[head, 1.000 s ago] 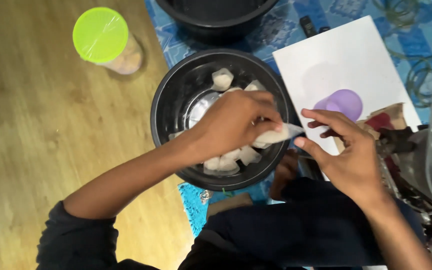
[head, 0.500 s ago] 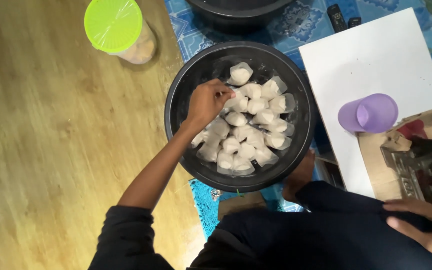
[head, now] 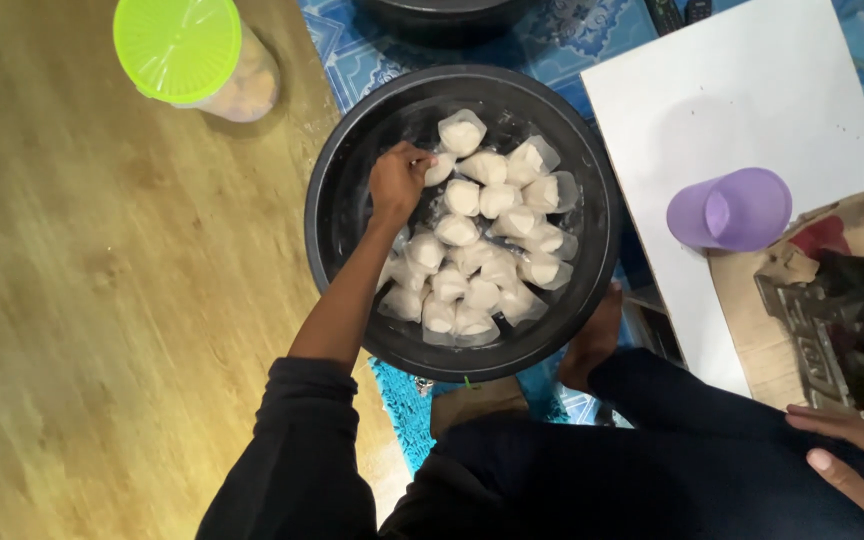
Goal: Filling small plastic bags with powder from a large bulk sack using a hand scoop
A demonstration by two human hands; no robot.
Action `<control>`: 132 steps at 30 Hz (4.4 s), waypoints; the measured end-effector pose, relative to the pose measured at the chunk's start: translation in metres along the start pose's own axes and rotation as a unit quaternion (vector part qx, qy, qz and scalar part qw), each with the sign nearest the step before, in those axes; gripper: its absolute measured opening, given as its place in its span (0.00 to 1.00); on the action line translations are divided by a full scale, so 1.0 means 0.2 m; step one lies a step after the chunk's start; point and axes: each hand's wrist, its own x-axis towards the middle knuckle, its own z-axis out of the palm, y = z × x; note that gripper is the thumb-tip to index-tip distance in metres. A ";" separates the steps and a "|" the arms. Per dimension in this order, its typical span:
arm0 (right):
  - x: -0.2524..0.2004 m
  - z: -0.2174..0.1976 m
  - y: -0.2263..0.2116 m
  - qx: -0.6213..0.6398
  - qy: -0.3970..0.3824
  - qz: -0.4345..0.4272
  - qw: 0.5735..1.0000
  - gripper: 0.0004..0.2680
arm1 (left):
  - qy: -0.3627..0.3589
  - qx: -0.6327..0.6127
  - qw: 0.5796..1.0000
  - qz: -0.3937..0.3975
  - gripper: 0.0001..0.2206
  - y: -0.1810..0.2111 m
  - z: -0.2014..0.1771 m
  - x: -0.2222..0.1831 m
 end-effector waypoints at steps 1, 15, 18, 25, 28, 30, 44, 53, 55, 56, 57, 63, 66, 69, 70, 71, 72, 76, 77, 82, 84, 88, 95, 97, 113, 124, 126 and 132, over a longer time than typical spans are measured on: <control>0.00 0.00 0.02 0.001 -0.001 0.002 1.000 0.14 | -0.003 0.000 1.000 -0.001 0.05 -0.01 0.02 0.01; 0.01 0.02 0.05 0.019 0.021 -0.035 0.999 0.15 | -0.017 -0.033 0.996 -0.076 0.06 -0.05 0.21 -0.02; 0.01 0.01 0.04 0.007 0.019 -0.025 0.999 0.15 | -0.046 -0.017 0.995 -0.090 0.06 0.02 0.17 -0.02; -0.01 0.03 -0.05 0.013 0.040 -0.031 0.999 0.15 | -0.064 0.013 0.994 -0.089 0.13 0.03 0.15 -0.03; -0.03 0.03 -0.11 0.020 0.052 0.024 0.998 0.15 | -0.059 0.036 0.995 -0.075 0.17 0.03 0.16 -0.03; -0.03 0.03 -0.13 0.035 0.056 -0.002 0.998 0.14 | -0.059 0.021 0.997 -0.046 0.25 0.06 0.13 -0.04; -0.04 -0.01 -0.22 0.030 0.040 0.069 0.996 0.16 | -0.109 0.068 0.985 0.115 0.22 0.14 0.16 -0.08; -0.03 -0.03 -0.23 0.007 0.020 0.096 0.995 0.17 | -0.138 0.078 0.968 0.197 0.15 0.40 0.12 -0.18; -0.04 -0.03 -0.22 0.008 0.020 0.080 0.997 0.17 | -0.155 0.078 0.965 0.196 0.17 0.44 0.12 -0.21; -0.04 -0.03 -0.22 0.021 0.026 0.080 0.996 0.16 | -0.130 0.056 0.970 0.195 0.14 0.47 0.11 -0.22; -0.05 -0.02 -0.23 0.035 0.033 0.081 0.996 0.16 | -0.106 0.034 0.975 0.194 0.11 0.50 0.09 -0.23; -0.06 -0.03 -0.16 0.054 0.036 0.045 0.997 0.16 | -0.154 -0.044 0.970 0.181 0.13 0.84 -0.08 -0.50; -0.04 -0.03 -0.16 0.014 0.017 0.075 0.997 0.17 | -0.209 0.065 0.943 0.248 0.16 0.68 0.21 -0.81; -0.06 -0.02 -0.10 0.057 0.034 0.039 0.997 0.16 | -0.301 0.116 0.919 0.228 0.29 0.69 0.29 -1.01; -0.07 -0.01 -0.07 0.057 0.034 0.040 0.997 0.16 | -0.302 0.116 0.918 0.228 0.29 0.67 0.34 -1.06; -0.07 0.00 -0.04 0.071 0.035 0.023 0.997 0.16 | -0.284 0.103 0.924 0.236 0.28 0.64 0.38 -1.10; -0.07 0.01 0.00 0.086 0.036 0.006 0.996 0.16 | -0.265 0.090 0.928 0.244 0.28 0.62 0.42 -1.15; -0.08 0.01 0.02 0.035 0.041 -0.018 0.998 0.17 | -0.215 0.026 0.938 0.270 0.20 0.64 0.36 -1.24; -0.08 0.02 0.06 0.055 0.047 -0.029 0.997 0.17 | -0.233 0.050 0.929 0.283 0.16 0.64 0.33 -1.27; -0.11 0.03 0.02 0.053 0.060 -0.039 0.996 0.17 | -0.260 0.106 0.922 0.267 0.24 0.60 0.11 -1.33; -0.10 0.03 0.04 0.069 0.058 -0.048 0.995 0.16 | -0.215 0.152 0.938 0.226 0.25 0.60 0.01 -1.33; -0.08 0.05 0.08 0.065 0.050 -0.035 0.996 0.18 | -0.197 0.179 0.936 0.229 0.22 0.47 -0.04 -1.38; -0.10 0.04 0.07 0.068 0.046 -0.049 0.995 0.17 | -0.161 0.154 0.921 0.320 0.17 0.39 -0.08 -1.49; -0.10 0.05 0.09 0.085 0.046 -0.054 0.994 0.17 | -0.162 0.146 0.917 0.334 0.18 0.37 -0.07 -1.53; -0.10 0.06 0.10 0.093 0.041 -0.028 0.994 0.17 | -0.200 0.186 0.925 0.263 0.17 0.37 -0.17 -1.59; -0.13 0.04 0.08 0.058 0.062 -0.058 0.995 0.16 | -0.218 0.174 0.937 0.212 0.17 0.39 -0.22 -1.56; -0.15 0.03 0.02 0.087 0.059 -0.016 0.994 0.14 | -0.203 0.160 0.942 0.214 0.15 0.41 -0.21 -1.55; -0.14 -0.01 -0.13 -0.020 0.038 0.111 0.993 0.13 | -0.138 0.051 0.948 0.284 0.08 0.64 -0.20 -1.41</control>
